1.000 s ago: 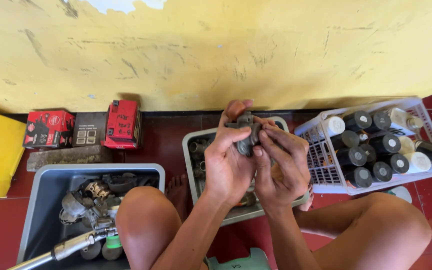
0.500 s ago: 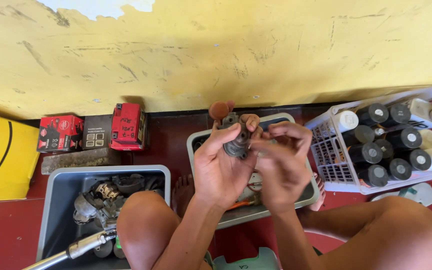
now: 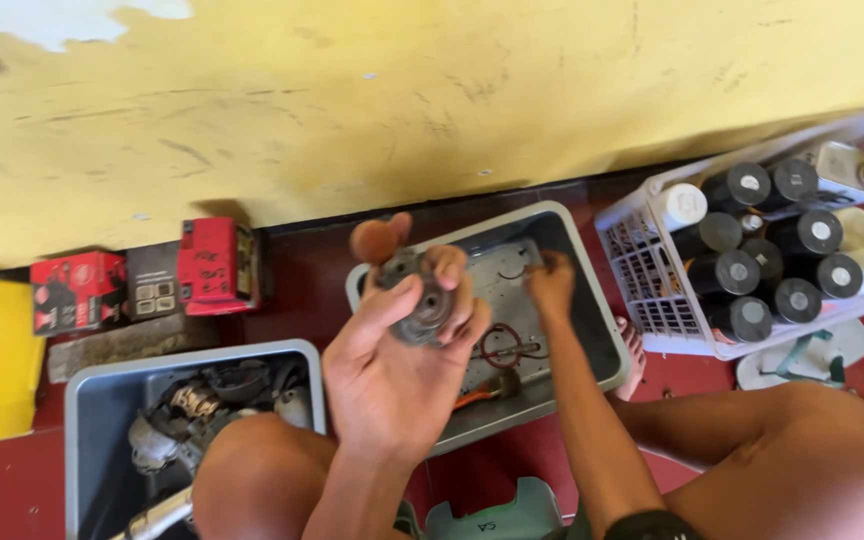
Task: Disassembling and cleaning a motorcycle carburetor using a brush and small tools
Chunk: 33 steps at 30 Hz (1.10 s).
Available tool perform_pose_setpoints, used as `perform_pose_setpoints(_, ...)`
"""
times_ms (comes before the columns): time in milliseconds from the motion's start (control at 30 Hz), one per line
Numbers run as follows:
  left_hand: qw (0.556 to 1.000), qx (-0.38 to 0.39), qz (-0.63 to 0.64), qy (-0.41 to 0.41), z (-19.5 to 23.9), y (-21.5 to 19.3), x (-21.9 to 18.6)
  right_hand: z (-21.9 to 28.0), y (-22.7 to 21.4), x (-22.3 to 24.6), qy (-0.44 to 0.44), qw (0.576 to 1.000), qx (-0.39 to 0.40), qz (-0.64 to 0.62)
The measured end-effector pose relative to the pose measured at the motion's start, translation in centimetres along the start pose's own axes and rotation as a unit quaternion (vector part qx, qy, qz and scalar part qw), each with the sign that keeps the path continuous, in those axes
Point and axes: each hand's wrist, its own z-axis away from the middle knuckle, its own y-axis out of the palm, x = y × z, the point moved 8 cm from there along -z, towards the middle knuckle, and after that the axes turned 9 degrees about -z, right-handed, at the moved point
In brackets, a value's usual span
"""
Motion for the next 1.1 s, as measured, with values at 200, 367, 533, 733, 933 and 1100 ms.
perform_pose_setpoints(200, 0.998, -0.065, -0.015, 0.002, -0.6, -0.6, -0.1, 2.5, 1.3, 1.4, 0.021, 0.978, 0.07, 0.196)
perform_pose_setpoints(367, 0.995, -0.092, -0.027, 0.006, -0.6, -1.3, 0.0, 0.1, 2.7, 0.2, -0.001, 0.972, 0.068, 0.224)
perform_pose_setpoints(533, 0.993, -0.114, -0.036, 0.022, -0.9, -2.4, -0.2, -2.5, 3.7, -1.3, -0.069, 0.961, 0.049, 0.262)
perform_pose_setpoints(733, 0.985, -0.156, -0.065, 0.03, -1.2, -3.3, -0.8, -5.5, 4.9, -2.5, -0.107, 0.916, 0.075, 0.38)
perform_pose_setpoints(933, 0.985, -0.158, -0.052, 0.034, -1.2, -3.4, -1.6, -1.7, 3.1, 1.8, -0.169, 0.963, 0.011, 0.208)
perform_pose_setpoints(1100, 0.994, -0.087, -0.047, 0.04, -0.9, -2.1, -1.7, 6.3, -1.2, 7.5, -0.099, 0.987, -0.063, -0.109)
